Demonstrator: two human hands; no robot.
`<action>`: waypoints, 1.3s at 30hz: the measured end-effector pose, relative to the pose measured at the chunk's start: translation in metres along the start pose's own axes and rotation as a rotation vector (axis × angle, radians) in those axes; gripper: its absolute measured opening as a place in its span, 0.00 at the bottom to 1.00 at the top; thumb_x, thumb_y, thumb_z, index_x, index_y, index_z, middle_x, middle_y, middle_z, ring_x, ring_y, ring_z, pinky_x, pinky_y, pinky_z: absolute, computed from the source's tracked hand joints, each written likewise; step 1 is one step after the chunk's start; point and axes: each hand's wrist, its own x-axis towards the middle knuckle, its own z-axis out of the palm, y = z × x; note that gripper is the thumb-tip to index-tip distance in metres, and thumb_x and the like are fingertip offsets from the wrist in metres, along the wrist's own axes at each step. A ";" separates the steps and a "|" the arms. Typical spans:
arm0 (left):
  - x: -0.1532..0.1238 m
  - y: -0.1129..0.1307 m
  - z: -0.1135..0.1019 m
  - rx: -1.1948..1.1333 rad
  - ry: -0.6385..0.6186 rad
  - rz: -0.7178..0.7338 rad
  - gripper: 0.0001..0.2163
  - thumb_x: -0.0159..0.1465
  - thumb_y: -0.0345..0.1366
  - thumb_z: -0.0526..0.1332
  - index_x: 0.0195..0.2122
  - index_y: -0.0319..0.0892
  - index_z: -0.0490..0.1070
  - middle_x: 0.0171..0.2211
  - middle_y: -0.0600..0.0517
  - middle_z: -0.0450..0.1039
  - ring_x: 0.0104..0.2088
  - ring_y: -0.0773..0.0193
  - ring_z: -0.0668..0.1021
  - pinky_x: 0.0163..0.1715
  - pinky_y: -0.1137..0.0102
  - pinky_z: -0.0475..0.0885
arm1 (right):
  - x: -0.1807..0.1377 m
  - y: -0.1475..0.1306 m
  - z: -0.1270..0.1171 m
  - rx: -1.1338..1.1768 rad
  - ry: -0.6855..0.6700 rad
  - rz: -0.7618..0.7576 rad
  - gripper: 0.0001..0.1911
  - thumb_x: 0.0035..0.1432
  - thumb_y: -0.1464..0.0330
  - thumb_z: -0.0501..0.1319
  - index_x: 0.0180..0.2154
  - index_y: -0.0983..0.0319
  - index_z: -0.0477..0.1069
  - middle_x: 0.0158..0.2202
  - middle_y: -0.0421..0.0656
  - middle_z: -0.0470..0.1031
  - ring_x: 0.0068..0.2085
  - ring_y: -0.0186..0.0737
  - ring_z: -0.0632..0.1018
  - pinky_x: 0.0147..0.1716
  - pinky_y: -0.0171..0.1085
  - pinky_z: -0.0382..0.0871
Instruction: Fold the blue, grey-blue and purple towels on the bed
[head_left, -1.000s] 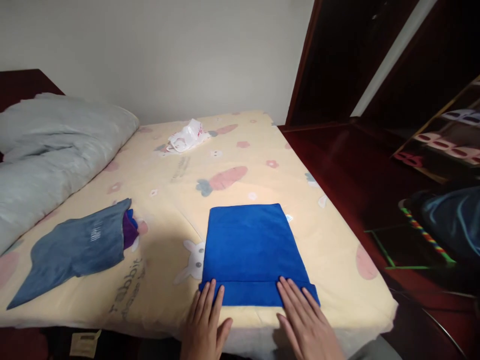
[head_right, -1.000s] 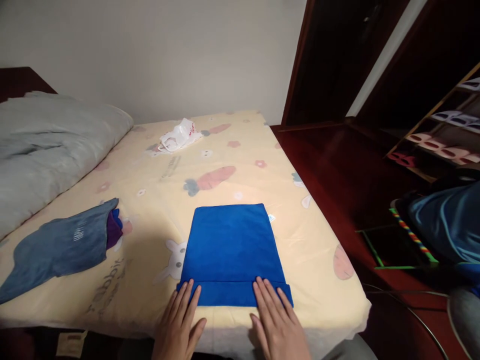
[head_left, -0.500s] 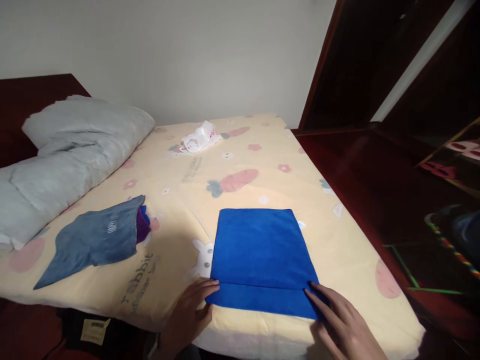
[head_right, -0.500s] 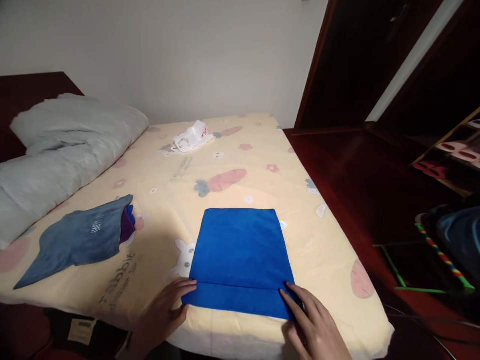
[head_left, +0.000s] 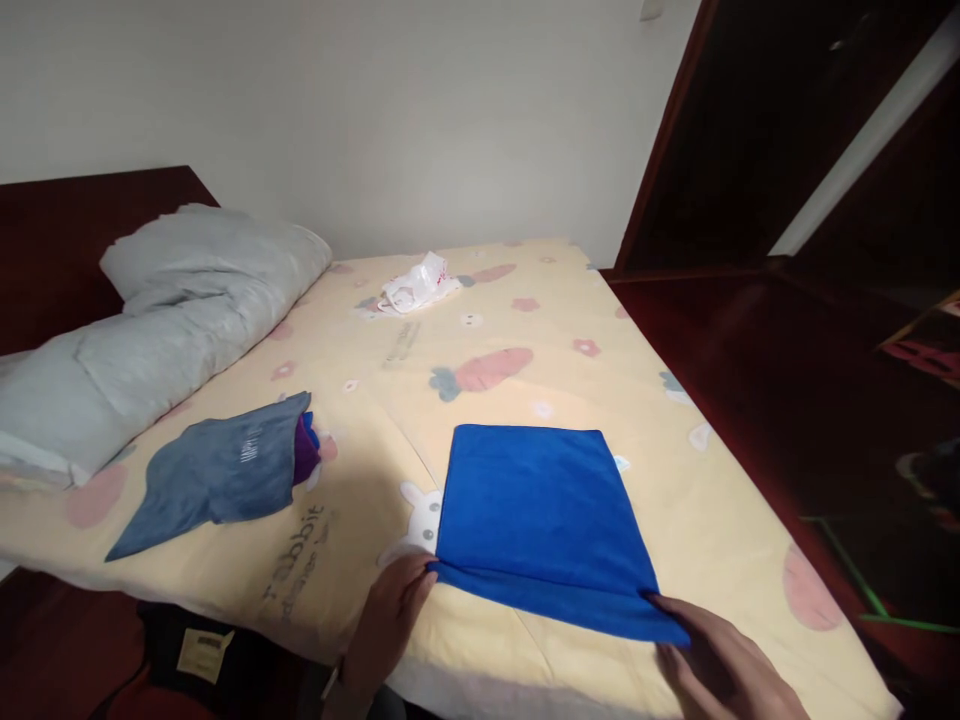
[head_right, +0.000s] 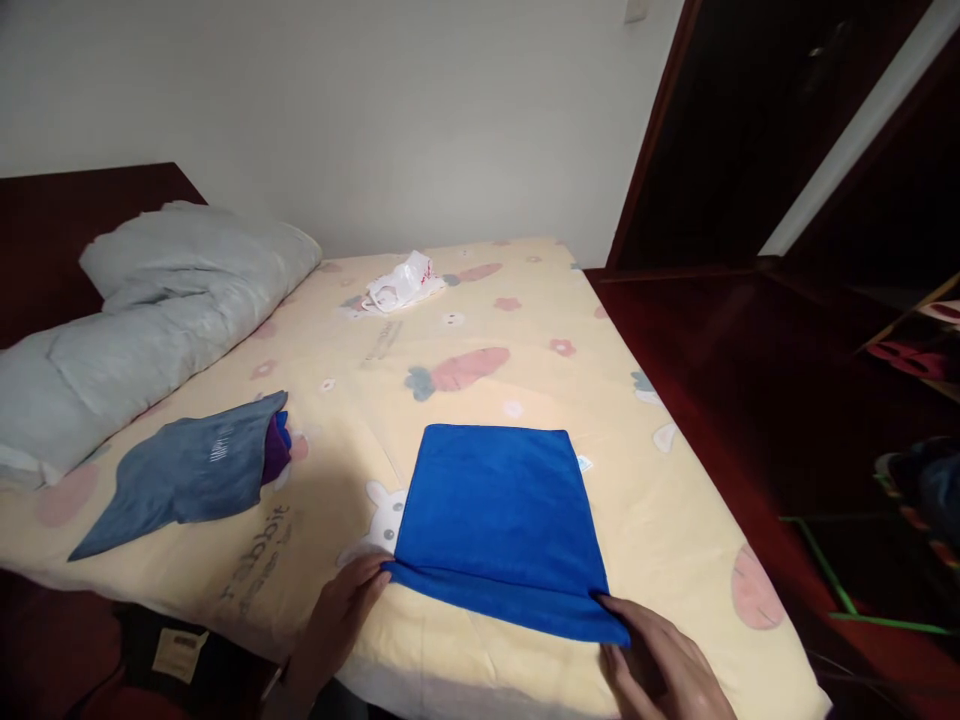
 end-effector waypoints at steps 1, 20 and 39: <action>0.000 0.001 0.002 0.010 0.025 -0.011 0.11 0.71 0.44 0.58 0.46 0.48 0.77 0.44 0.50 0.82 0.46 0.59 0.83 0.48 0.67 0.79 | 0.001 -0.001 0.000 0.031 -0.002 0.039 0.22 0.58 0.51 0.63 0.51 0.52 0.76 0.51 0.43 0.80 0.48 0.47 0.81 0.47 0.39 0.79; 0.022 0.021 0.015 0.127 0.168 0.010 0.15 0.73 0.42 0.52 0.53 0.46 0.73 0.50 0.46 0.80 0.48 0.56 0.82 0.47 0.64 0.79 | 0.044 -0.026 0.012 -0.152 0.147 0.089 0.25 0.66 0.51 0.47 0.44 0.59 0.76 0.28 0.46 0.79 0.31 0.49 0.80 0.33 0.47 0.73; 0.012 0.020 0.035 0.503 0.273 0.235 0.11 0.74 0.39 0.53 0.49 0.44 0.73 0.40 0.47 0.79 0.41 0.55 0.80 0.43 0.60 0.75 | 0.036 -0.023 0.021 -0.202 0.226 -0.004 0.24 0.66 0.48 0.53 0.46 0.59 0.75 0.38 0.47 0.82 0.37 0.49 0.80 0.37 0.47 0.75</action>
